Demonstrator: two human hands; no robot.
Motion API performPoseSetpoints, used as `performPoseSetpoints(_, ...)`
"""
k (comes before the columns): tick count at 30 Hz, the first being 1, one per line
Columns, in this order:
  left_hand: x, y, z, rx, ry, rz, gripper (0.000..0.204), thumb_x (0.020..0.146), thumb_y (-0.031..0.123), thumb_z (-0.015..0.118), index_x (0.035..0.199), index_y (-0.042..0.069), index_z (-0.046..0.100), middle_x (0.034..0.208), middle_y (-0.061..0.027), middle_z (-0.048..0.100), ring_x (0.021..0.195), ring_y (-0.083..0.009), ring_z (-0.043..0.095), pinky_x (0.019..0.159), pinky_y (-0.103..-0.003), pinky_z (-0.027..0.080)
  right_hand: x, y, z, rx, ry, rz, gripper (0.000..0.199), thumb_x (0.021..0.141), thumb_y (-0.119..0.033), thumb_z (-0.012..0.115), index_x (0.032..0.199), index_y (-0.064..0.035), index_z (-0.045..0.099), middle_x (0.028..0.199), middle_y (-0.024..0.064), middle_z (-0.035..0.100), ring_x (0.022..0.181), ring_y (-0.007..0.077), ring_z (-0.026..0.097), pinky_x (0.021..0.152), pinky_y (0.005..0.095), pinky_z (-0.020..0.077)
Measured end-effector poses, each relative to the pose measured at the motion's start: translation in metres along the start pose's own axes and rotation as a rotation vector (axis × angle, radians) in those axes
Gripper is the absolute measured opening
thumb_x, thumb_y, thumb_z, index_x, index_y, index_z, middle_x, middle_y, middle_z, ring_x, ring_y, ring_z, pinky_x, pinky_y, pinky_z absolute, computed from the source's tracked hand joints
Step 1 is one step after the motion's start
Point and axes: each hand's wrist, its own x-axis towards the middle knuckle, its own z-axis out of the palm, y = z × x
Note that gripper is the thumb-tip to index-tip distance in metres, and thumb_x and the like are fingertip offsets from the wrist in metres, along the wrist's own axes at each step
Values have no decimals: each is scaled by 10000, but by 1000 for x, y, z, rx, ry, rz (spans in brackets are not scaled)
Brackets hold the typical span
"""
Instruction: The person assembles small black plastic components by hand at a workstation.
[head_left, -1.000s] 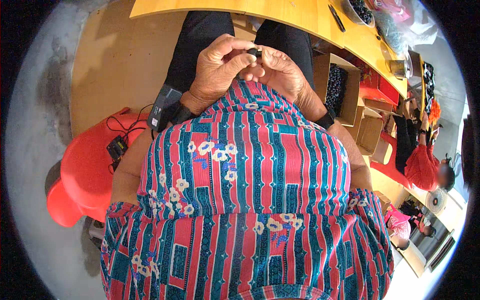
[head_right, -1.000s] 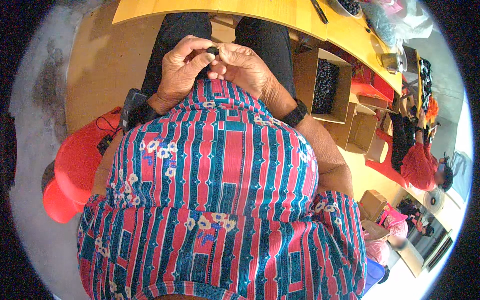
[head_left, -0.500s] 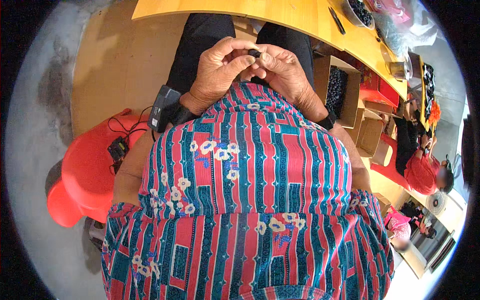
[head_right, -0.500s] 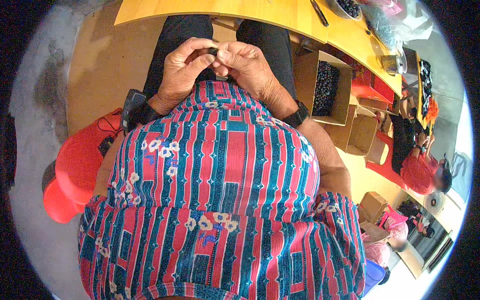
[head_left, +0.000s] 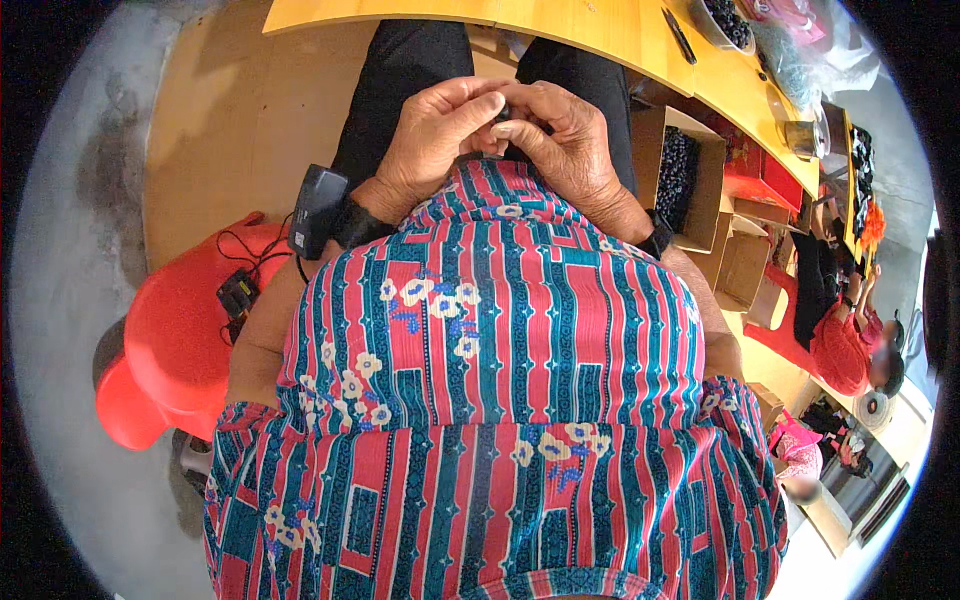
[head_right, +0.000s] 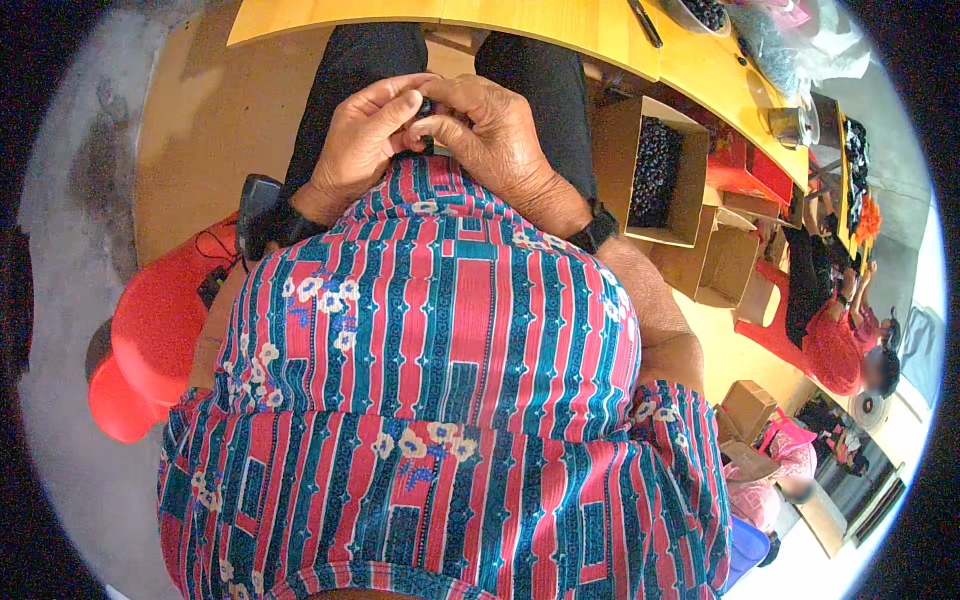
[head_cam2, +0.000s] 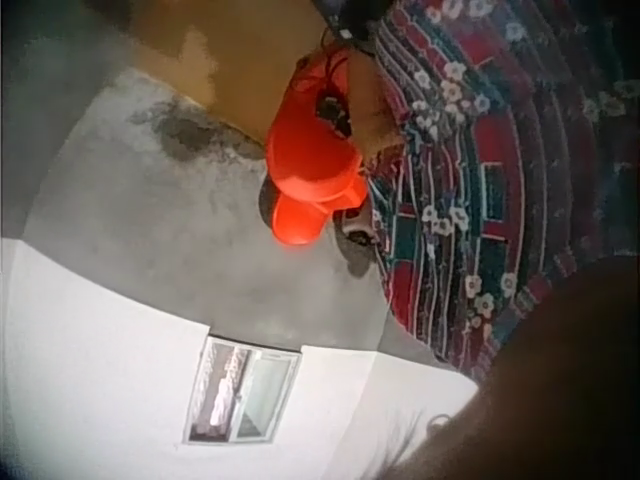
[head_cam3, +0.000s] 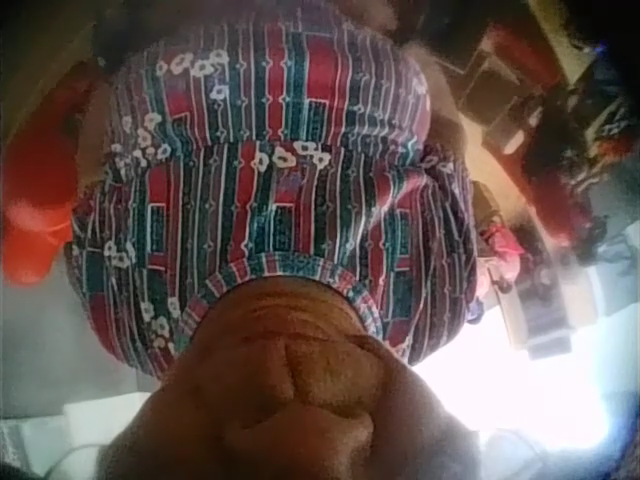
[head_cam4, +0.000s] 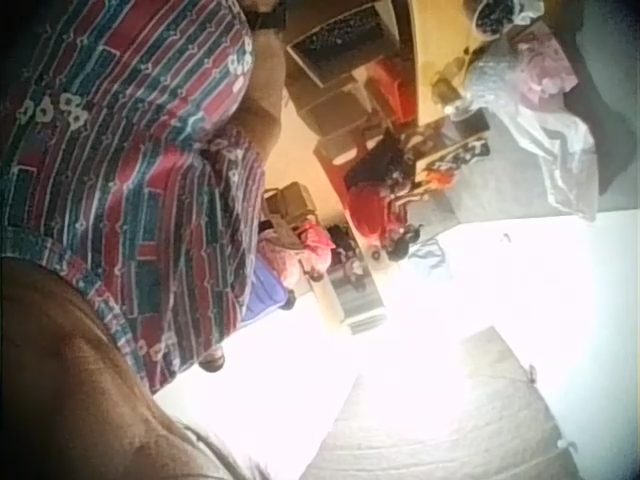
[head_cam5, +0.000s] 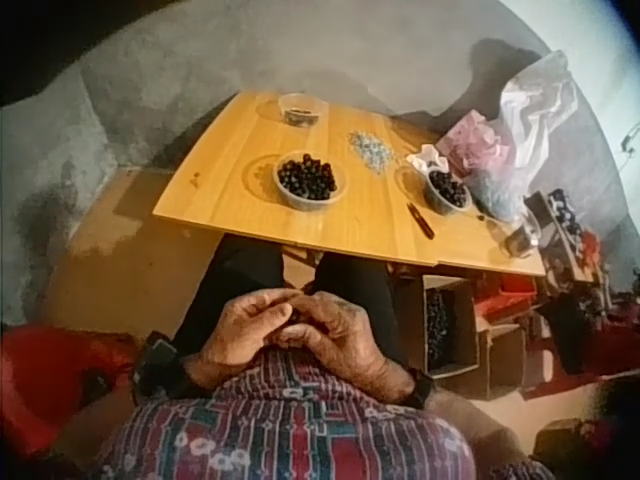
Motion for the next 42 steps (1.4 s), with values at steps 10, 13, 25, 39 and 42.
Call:
performPoseSetpoints(10,0,-2,-3,108,45,-29,261,899,132,565,1129,8,578,906,-17,625,695,-49,561,573,-168,467,0,2,2,-100,-24,-56,295,739,-211,692,992,-69,641,696,99,563,667,247,567,622,332,464)
performPoseSetpoints(13,0,-1,-3,80,16,-101,275,911,173,550,1133,14,576,906,-13,619,695,-46,555,585,-173,469,-1,3,2,-120,-27,-85,291,750,-222,683,995,-70,639,718,109,573,687,264,571,635,338,470)
performPoseSetpoints(25,-1,3,-1,11,5,-17,304,936,223,502,1167,33,553,915,-18,612,733,-59,575,621,-193,496,-4,7,0,213,1,62,263,791,-212,686,981,-35,641,806,71,608,720,151,592,655,264,484)
performPoseSetpoints(39,-3,7,7,265,-65,251,269,828,4,616,1089,62,594,907,-27,601,771,-66,556,629,-197,488,-9,-4,-6,555,3,198,253,836,-160,650,1007,23,619,781,11,575,711,74,536,641,214,450)
performPoseSetpoints(42,-2,6,7,312,-55,309,268,807,-20,629,1063,54,605,909,-19,591,780,-65,551,636,-193,478,-9,-5,-7,585,-31,229,259,844,-152,642,1028,28,606,763,-8,553,689,58,502,619,204,430)
